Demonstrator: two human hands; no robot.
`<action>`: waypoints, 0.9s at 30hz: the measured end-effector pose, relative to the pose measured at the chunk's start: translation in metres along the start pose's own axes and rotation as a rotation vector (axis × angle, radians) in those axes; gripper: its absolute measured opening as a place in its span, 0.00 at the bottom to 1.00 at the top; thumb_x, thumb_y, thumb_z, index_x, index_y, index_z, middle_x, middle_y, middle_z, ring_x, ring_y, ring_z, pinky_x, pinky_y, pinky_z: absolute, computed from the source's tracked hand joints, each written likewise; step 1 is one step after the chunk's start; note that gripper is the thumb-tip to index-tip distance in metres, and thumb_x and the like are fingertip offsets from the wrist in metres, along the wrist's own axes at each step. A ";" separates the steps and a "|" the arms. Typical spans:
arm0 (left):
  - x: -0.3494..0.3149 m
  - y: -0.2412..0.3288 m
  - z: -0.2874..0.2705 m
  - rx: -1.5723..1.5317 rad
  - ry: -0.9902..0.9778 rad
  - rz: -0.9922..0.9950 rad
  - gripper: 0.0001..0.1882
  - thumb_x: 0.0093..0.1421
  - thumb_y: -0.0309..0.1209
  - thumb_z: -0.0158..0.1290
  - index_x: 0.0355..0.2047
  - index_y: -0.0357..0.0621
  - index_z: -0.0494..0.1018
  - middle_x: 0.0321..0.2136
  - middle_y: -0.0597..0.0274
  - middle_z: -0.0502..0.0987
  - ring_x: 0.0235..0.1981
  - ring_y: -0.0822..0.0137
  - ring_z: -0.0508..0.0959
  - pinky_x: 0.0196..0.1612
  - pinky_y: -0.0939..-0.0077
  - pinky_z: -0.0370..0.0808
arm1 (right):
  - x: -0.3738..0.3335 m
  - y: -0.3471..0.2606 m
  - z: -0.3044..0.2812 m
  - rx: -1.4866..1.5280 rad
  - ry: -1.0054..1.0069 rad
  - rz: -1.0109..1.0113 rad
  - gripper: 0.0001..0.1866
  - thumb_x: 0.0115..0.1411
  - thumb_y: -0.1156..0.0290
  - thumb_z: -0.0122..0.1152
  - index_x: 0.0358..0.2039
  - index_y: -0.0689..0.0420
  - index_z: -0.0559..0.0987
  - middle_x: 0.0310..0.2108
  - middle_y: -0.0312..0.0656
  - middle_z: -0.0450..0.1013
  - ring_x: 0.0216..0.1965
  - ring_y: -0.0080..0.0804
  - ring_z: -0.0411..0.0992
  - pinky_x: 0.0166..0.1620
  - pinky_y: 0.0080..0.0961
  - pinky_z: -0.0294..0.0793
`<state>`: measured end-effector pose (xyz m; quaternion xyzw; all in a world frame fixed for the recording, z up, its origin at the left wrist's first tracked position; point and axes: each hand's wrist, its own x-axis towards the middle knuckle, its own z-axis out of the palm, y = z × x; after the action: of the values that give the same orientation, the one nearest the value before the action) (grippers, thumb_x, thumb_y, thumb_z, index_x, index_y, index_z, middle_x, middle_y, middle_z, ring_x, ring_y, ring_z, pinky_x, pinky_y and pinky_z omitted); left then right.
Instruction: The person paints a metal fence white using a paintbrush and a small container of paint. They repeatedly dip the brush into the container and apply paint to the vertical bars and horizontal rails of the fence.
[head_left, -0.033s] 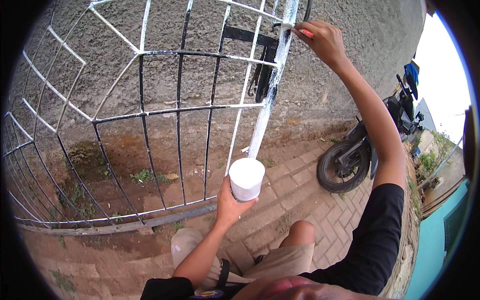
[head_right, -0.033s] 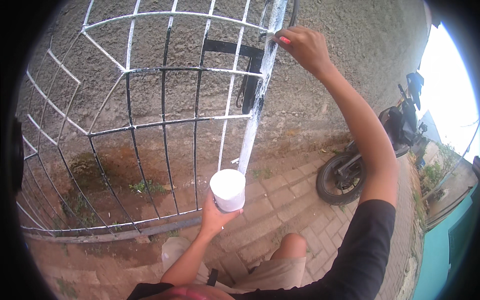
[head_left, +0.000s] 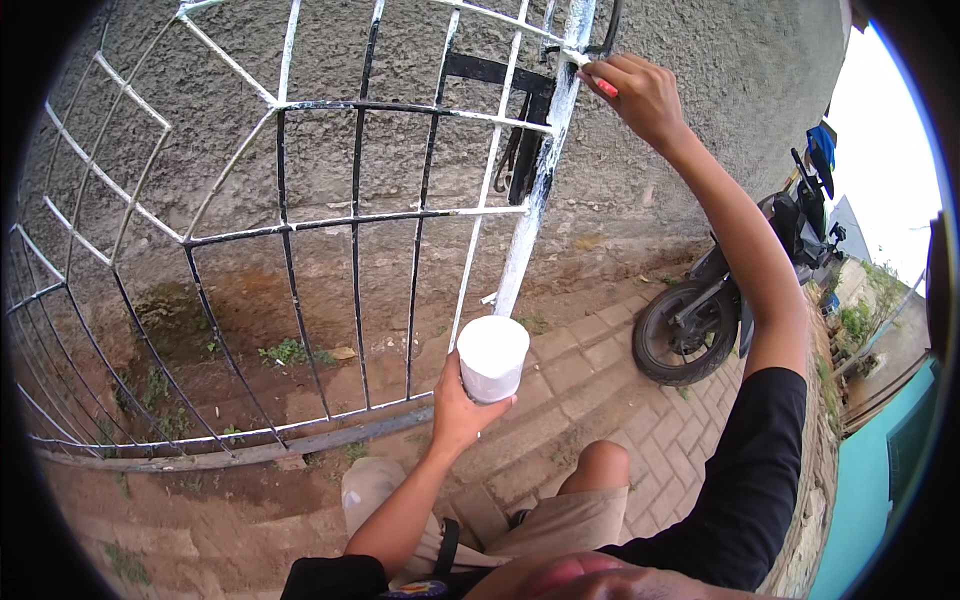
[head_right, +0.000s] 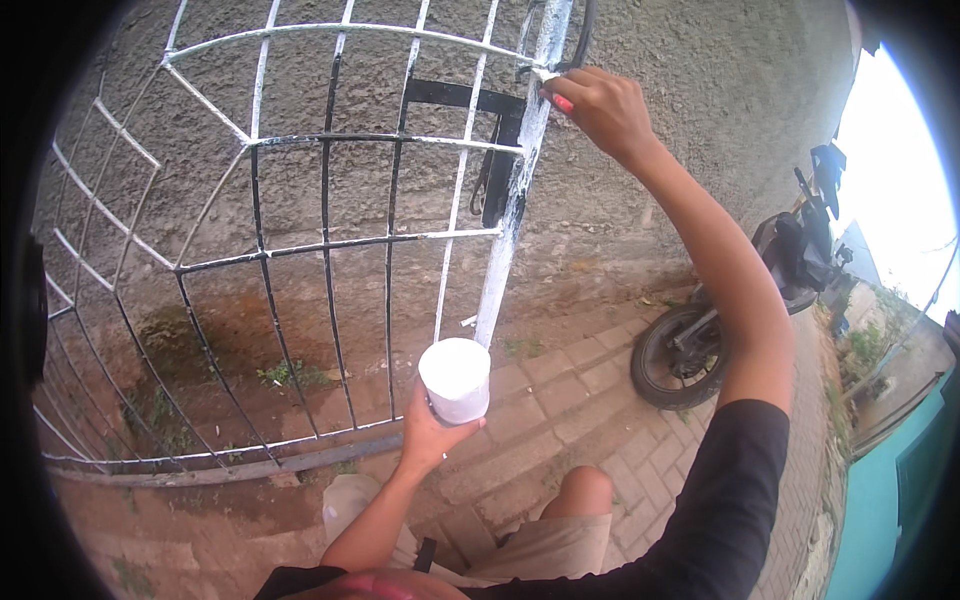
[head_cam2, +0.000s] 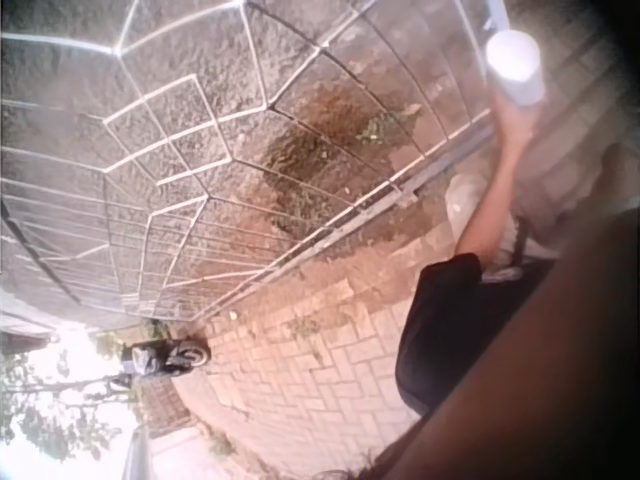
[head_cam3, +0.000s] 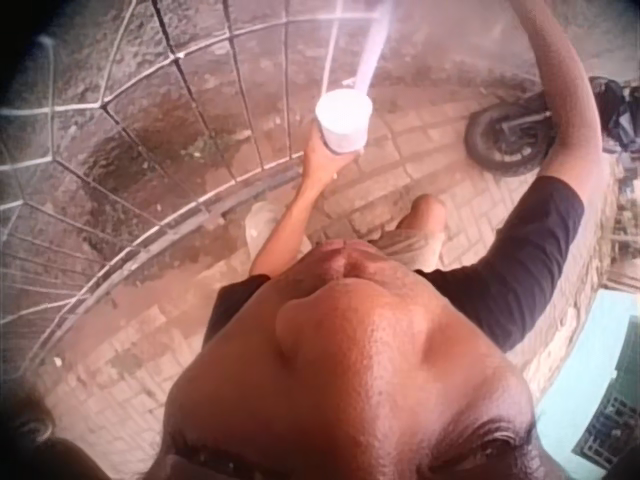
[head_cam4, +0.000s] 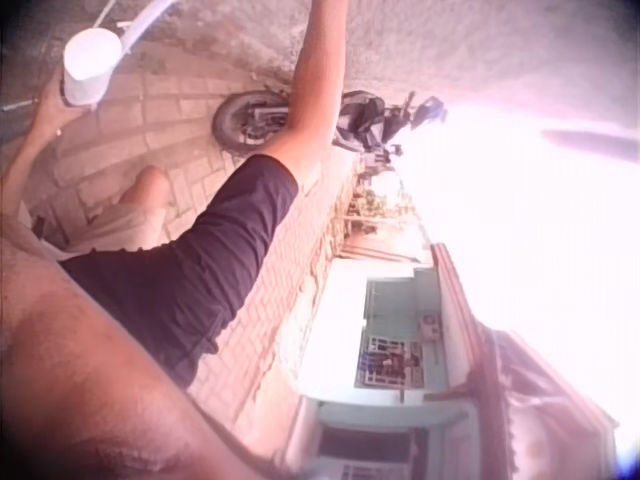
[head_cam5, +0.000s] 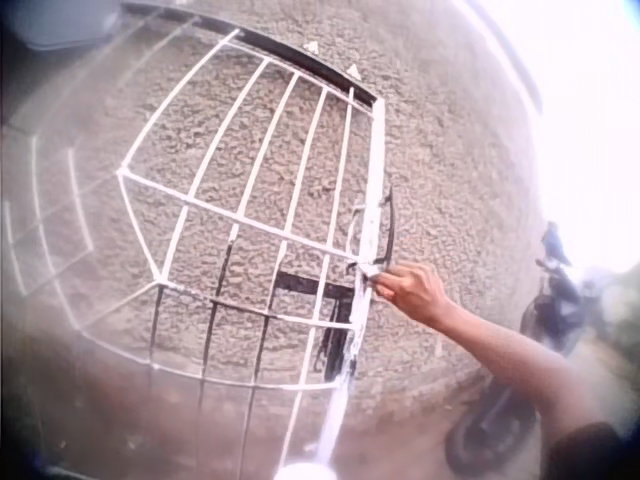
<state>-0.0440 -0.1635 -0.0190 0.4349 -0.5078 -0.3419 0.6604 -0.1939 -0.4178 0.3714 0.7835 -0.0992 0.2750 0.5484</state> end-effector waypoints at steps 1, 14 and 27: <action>-0.002 -0.001 -0.002 0.002 -0.018 -0.025 0.50 0.41 0.33 0.77 0.62 0.35 0.62 0.53 0.47 0.75 0.55 0.55 0.77 0.58 0.60 0.74 | -0.013 -0.017 0.004 0.002 -0.010 -0.044 0.12 0.63 0.56 0.67 0.26 0.48 0.84 0.24 0.31 0.80 0.22 0.25 0.76 0.21 0.23 0.72; -0.009 0.012 -0.003 0.017 -0.007 0.018 0.48 0.40 0.32 0.76 0.60 0.35 0.64 0.52 0.45 0.76 0.55 0.53 0.78 0.56 0.59 0.76 | -0.027 -0.053 0.005 0.127 0.063 -0.050 0.03 0.59 0.70 0.66 0.33 0.45 0.84 0.28 0.28 0.82 0.26 0.22 0.80 0.24 0.22 0.78; -0.009 0.009 0.001 0.006 -0.044 0.021 0.48 0.41 0.34 0.76 0.60 0.33 0.64 0.52 0.45 0.76 0.55 0.52 0.78 0.57 0.59 0.75 | -0.016 -0.047 -0.006 0.128 0.197 0.018 0.02 0.61 0.67 0.66 0.31 0.45 0.85 0.30 0.29 0.83 0.23 0.23 0.78 0.21 0.23 0.75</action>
<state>-0.0477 -0.1518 -0.0137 0.4240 -0.5278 -0.3430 0.6512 -0.1875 -0.3964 0.3263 0.7851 -0.0342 0.3615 0.5018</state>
